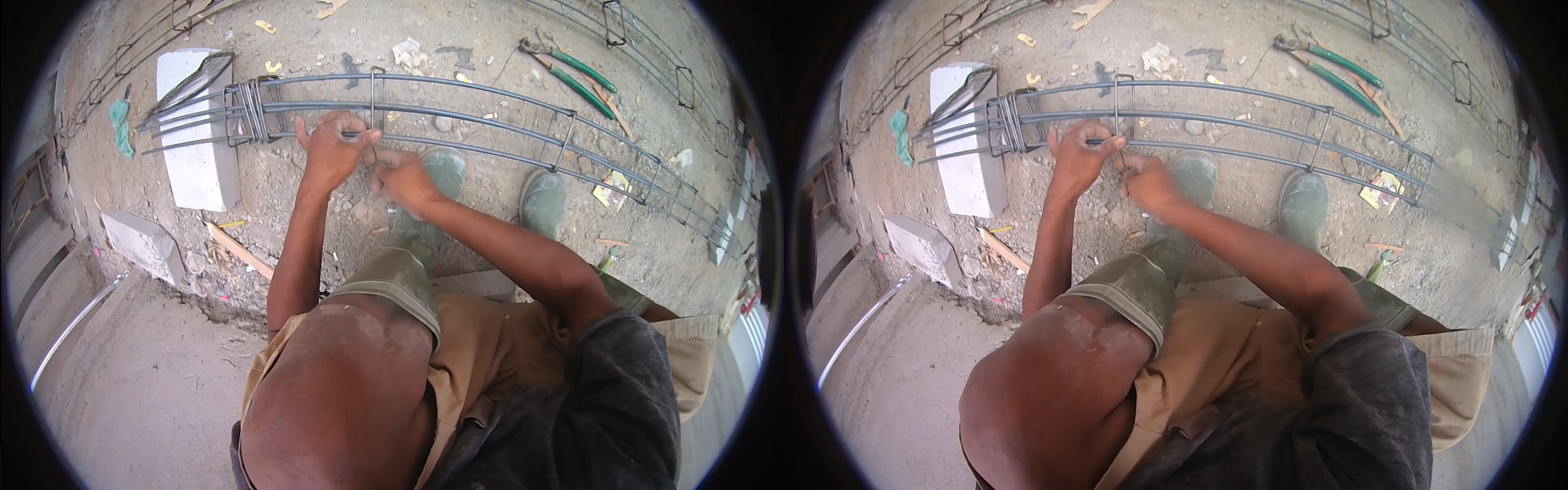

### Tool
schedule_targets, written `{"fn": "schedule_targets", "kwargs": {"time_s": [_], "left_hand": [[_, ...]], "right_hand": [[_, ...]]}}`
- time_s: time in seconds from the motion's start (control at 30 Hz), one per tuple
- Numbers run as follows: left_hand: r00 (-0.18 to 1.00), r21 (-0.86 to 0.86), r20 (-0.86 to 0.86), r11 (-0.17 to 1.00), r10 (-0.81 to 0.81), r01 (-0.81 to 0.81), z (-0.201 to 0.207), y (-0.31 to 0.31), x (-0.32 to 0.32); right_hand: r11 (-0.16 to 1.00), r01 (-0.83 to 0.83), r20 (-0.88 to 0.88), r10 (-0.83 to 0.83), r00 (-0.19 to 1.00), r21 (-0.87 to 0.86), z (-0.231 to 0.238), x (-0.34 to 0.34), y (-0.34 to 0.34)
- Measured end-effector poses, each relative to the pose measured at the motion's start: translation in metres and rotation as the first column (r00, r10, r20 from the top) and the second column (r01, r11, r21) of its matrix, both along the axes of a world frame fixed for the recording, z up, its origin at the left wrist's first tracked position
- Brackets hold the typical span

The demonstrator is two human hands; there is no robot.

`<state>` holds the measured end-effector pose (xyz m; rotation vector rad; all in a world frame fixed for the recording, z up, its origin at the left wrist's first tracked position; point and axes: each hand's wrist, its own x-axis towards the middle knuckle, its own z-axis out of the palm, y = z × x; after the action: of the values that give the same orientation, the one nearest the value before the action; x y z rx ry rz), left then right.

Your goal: The person prepares a rebar cage by hand, using wire and pliers to secure metal rods together.

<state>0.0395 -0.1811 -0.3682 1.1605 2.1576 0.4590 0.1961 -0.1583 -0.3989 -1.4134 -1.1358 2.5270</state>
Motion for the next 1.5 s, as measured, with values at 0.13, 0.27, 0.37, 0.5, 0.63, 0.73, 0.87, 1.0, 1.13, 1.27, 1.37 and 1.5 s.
{"fn": "schedule_targets", "kwargs": {"time_s": [0.13,0.27,0.37,0.5,0.63,0.73,0.87,1.0,1.13,1.27,1.37,1.5], "left_hand": [[1.000,0.018,0.009,1.000,0.016,-0.016,-0.006,-0.002,0.000],[1.000,0.024,-0.010,1.000,-0.011,0.011,0.000,0.000,0.004],[1.000,0.016,-0.005,1.000,-0.018,0.018,0.000,0.000,0.003],[0.999,0.040,0.046,0.999,-0.025,0.023,-0.007,-0.004,0.001],[0.999,0.108,0.013,0.993,-0.042,0.040,-0.010,-0.008,0.000],[0.995,0.141,-0.025,0.985,-0.101,0.103,-0.011,-0.003,0.004],[0.999,0.074,0.002,0.996,-0.045,0.045,-0.011,0.000,0.009],[1.000,0.162,0.020,0.987,-0.003,0.000,-0.019,0.004,0.019],[1.000,0.199,-0.001,0.980,-0.015,0.015,-0.022,0.003,0.017],[0.992,0.217,0.034,0.970,-0.121,0.111,-0.015,0.007,0.013],[0.979,0.212,-0.002,0.956,-0.205,0.201,-0.010,0.000,0.003],[0.969,0.195,-0.050,0.949,-0.242,0.247,-0.016,-0.003,-0.001]], "right_hand": [[0.767,-0.319,0.224,0.231,0.947,0.557,0.016,-0.006,0.002],[0.559,-0.592,0.361,0.475,0.802,0.580,0.050,-0.001,0.046],[0.315,-0.650,0.474,0.481,0.737,0.691,0.059,0.001,0.077],[0.177,-0.668,0.594,0.335,0.731,0.723,0.060,-0.008,0.092],[0.141,-0.726,0.703,0.185,0.687,0.673,0.056,-0.011,0.092],[0.115,-0.754,0.741,0.138,0.657,0.647,0.054,-0.005,0.097],[0.047,-0.817,0.789,0.235,0.568,0.574,0.060,-0.021,0.093],[-0.006,-0.743,0.737,0.136,0.662,0.669,0.057,0.000,0.075],[-0.206,-0.750,0.777,0.134,0.615,0.628,0.065,0.021,0.069],[-0.271,-0.783,0.824,0.286,0.490,0.560,0.063,0.016,0.077],[-0.335,-0.779,0.845,0.274,0.458,0.531,0.062,0.019,0.071],[-0.594,-0.733,0.931,0.082,0.357,0.333,0.090,0.023,0.038]]}}
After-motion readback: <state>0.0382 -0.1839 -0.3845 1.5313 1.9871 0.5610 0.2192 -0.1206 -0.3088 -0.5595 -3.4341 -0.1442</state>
